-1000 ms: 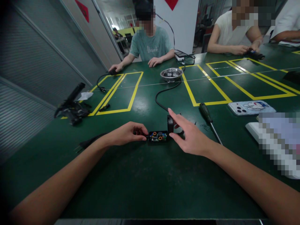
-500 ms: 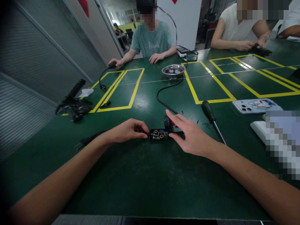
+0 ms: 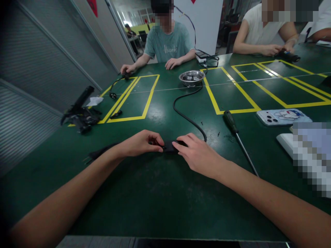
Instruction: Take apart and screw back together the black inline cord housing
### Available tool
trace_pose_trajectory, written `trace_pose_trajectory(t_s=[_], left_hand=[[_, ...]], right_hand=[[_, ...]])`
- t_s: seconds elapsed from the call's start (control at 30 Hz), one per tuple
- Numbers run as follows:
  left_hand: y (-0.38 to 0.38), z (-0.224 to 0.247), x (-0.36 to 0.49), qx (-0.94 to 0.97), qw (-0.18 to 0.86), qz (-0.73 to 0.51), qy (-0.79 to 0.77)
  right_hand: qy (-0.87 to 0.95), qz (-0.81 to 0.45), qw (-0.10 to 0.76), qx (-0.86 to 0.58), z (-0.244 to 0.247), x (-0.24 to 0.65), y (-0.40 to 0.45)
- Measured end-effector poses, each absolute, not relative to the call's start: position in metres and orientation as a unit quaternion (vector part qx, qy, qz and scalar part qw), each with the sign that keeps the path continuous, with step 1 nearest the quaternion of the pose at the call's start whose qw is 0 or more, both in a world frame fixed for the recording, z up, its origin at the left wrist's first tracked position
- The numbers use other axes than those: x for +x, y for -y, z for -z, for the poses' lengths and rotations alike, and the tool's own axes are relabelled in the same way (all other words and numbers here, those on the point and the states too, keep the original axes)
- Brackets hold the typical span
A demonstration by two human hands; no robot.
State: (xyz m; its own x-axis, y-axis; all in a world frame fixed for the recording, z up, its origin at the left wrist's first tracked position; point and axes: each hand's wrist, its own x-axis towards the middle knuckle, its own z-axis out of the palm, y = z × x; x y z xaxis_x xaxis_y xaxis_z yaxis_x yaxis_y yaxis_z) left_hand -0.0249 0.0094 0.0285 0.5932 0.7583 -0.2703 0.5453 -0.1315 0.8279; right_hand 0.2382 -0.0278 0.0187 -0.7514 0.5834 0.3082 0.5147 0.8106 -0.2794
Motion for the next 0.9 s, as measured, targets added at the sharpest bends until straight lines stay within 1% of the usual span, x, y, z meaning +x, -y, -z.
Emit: trace_pose_trajectory(t_s=[0.2, 0.27, 0.3, 0.37, 0.43, 0.47, 0.5, 0.53, 0.57, 0.63, 0.7, 0.8, 0.9], left_hand=[[-0.01, -0.025, -0.025, 0.747, 0.493, -0.112, -0.432], [-0.008, -0.028, -0.024, 0.773, 0.46, -0.112, -0.423], [-0.006, -0.03, -0.024, 0.79, 0.426, -0.133, -0.421], [-0.001, -0.034, -0.021, 0.815, 0.334, -0.225, -0.416], [0.007, -0.037, -0.016, 0.819, 0.223, -0.341, -0.404], [0.011, -0.037, -0.011, 0.821, 0.175, -0.379, -0.39], [0.016, -0.036, -0.006, 0.83, 0.135, -0.393, -0.373], [0.02, -0.034, 0.001, 0.849, 0.105, -0.379, -0.354], [0.024, -0.031, 0.008, 0.875, 0.089, -0.342, -0.332], [0.03, -0.024, 0.023, 0.925, 0.087, -0.22, -0.298], [0.033, -0.016, 0.034, 0.942, 0.083, -0.141, -0.294], [0.032, -0.01, 0.038, 0.943, 0.072, -0.124, -0.3], [0.03, -0.011, 0.032, 0.94, 0.056, -0.169, -0.292]], right_hand=[[0.944, -0.042, 0.146, -0.294, -0.02, 0.233, 0.027], [0.945, -0.057, 0.14, -0.29, -0.02, 0.236, 0.025], [0.944, -0.073, 0.141, -0.289, -0.021, 0.239, 0.023], [0.934, -0.11, 0.154, -0.303, -0.025, 0.25, 0.017], [0.907, -0.123, 0.194, -0.352, -0.032, 0.267, 0.008], [0.887, -0.112, 0.225, -0.388, -0.035, 0.278, 0.002], [0.865, -0.091, 0.248, -0.427, -0.039, 0.289, -0.005], [0.842, -0.063, 0.257, -0.471, -0.042, 0.3, -0.012], [0.82, -0.031, 0.25, -0.515, -0.043, 0.311, -0.019], [0.781, 0.028, 0.195, -0.593, -0.043, 0.331, -0.032], [0.749, 0.038, 0.114, -0.652, -0.037, 0.346, -0.041], [0.704, -0.011, 0.006, -0.71, -0.025, 0.358, -0.047], [0.686, -0.036, -0.034, -0.726, -0.016, 0.36, -0.048]])
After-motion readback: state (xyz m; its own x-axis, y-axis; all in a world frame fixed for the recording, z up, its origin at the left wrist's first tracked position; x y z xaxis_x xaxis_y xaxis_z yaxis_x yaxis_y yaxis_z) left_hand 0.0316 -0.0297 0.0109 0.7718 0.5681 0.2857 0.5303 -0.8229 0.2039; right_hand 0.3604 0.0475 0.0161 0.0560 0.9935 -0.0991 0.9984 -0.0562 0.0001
